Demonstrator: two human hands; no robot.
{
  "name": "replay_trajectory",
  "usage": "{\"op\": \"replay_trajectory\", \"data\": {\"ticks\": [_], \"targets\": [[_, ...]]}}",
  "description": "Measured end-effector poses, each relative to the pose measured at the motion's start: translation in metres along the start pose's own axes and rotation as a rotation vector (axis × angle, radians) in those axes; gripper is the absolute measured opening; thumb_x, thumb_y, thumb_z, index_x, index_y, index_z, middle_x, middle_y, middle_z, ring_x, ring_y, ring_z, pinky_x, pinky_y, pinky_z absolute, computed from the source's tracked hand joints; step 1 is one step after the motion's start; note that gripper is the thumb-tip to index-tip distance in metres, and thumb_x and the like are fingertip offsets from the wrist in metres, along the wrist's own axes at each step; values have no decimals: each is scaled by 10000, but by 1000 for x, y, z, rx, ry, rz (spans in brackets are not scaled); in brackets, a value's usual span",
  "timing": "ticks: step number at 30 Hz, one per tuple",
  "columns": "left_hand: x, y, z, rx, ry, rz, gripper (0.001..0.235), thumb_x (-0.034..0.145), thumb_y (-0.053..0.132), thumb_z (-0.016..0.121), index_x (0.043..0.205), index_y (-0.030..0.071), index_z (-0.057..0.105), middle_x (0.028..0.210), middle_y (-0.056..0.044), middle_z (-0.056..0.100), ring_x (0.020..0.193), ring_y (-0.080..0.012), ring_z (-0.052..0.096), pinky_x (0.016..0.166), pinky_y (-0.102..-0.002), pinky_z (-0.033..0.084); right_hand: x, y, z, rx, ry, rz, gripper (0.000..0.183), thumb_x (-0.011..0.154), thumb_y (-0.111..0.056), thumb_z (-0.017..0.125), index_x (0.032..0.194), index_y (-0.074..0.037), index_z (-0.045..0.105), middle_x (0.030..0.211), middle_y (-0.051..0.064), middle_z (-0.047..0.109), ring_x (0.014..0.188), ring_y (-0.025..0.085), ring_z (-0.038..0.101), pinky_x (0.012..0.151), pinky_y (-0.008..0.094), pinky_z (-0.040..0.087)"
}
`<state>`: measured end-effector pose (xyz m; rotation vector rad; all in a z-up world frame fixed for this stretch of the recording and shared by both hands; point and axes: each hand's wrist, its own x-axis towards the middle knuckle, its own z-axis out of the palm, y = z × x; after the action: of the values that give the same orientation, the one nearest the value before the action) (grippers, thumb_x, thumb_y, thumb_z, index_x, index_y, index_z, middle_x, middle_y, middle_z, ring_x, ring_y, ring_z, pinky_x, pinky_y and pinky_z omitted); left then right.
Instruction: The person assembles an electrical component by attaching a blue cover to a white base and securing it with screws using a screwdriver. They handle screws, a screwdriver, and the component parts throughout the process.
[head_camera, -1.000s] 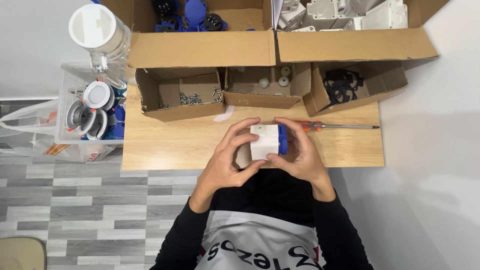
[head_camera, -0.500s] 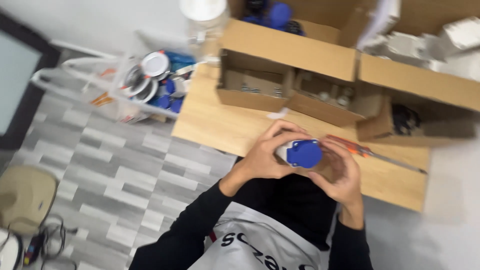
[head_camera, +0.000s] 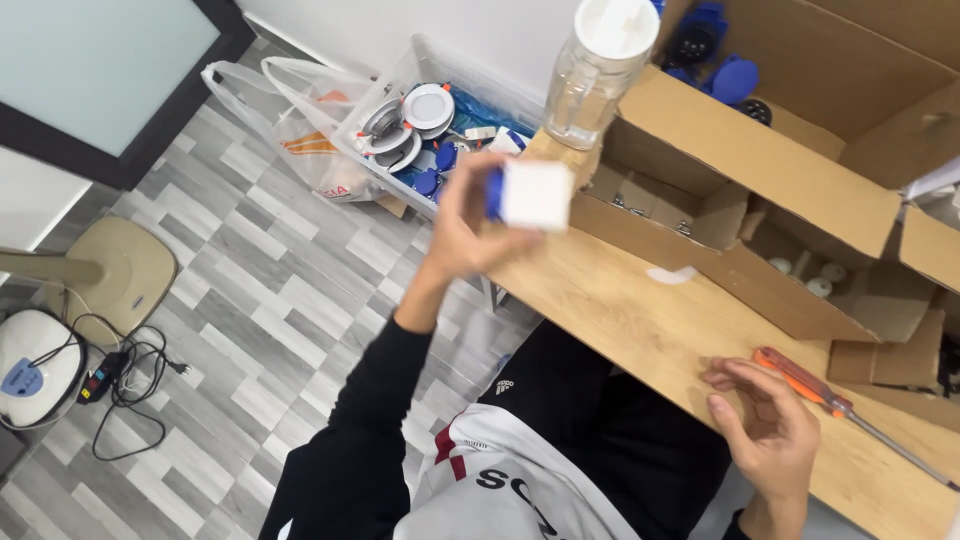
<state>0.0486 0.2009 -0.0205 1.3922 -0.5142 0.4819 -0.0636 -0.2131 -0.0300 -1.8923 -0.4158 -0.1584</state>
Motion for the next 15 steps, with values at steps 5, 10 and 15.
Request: {"op": "replay_trajectory", "data": {"ticks": [5, 10, 15], "targets": [[18, -89, -99, 182, 458, -196, 481, 1010, 239, 820, 1433, 172, 601, 1461, -78, 576, 1284, -202, 601, 1069, -302, 532, 1, -4, 4, -48, 11, 38, 372, 917, 120, 752, 1278, 136, 661, 1236, 292, 740, 1046, 330, 783, 999, 350, 671], [8, -169, -148, 256, 687, -804, 794, 908, 430, 805, 1554, 121, 461, 1558, -161, 591, 1347, -274, 642, 1064, -386, 590, -2, 1, 6, -118, 96, -76, 254, 992, 140, 703, 1235, 188, 646, 1167, 325, 722, 1038, 382, 782, 952, 375, 684], [-8, -250, -166, 215, 745, -1063, 795, 920, 348, 811, 1562, 94, 418, 1474, -145, 626, 1141, -247, 723, 889, -347, 660, -16, -49, -62, -422, -105, 150, 503, 894, -17, 718, 1396, -54, 711, 1333, 118, 794, 483, 62, 587, 370, 243, 342]]}}
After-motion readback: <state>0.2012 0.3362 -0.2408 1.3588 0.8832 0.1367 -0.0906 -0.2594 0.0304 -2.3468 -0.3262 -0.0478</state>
